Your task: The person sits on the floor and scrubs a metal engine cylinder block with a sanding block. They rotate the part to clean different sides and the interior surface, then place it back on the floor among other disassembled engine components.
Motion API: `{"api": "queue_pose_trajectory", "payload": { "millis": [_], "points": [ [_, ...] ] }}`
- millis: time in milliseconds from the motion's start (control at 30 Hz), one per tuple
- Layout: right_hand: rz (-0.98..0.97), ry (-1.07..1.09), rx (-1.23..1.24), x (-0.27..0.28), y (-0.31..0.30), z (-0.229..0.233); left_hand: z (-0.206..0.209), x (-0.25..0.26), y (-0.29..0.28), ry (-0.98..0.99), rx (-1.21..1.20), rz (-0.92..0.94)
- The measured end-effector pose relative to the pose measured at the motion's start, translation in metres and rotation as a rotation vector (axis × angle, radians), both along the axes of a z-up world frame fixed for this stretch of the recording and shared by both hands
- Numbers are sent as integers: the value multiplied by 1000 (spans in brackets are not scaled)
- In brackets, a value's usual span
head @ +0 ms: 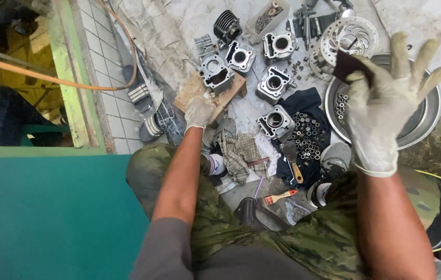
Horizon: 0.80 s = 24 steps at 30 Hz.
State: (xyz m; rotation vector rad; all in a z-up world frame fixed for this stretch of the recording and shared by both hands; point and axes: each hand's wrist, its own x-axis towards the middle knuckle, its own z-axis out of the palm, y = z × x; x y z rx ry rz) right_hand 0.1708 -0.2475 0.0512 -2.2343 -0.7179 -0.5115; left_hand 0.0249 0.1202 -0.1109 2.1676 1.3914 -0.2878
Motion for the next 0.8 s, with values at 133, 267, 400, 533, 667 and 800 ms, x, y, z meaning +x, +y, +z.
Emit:
{"api": "queue_pose_trajectory", "payload": {
  "millis": [133,267,400,533,667,800],
  "points": [
    [204,300,320,-16,13,43,-39,6,18,-190,92,76],
    [250,548,258,-21,25,64,-75,15,34,-136,448,-264],
    [228,571,265,-18,28,63,-78,34,36,-158,698,-822],
    [208,611,193,-15,29,66,-95,60,38,-3,504,-823],
    [207,646,165,-16,30,70,-91,89,31,205,475,-711],
    [204,637,128,-17,26,70,-88,108,29,352,361,-676]
  ]
}}
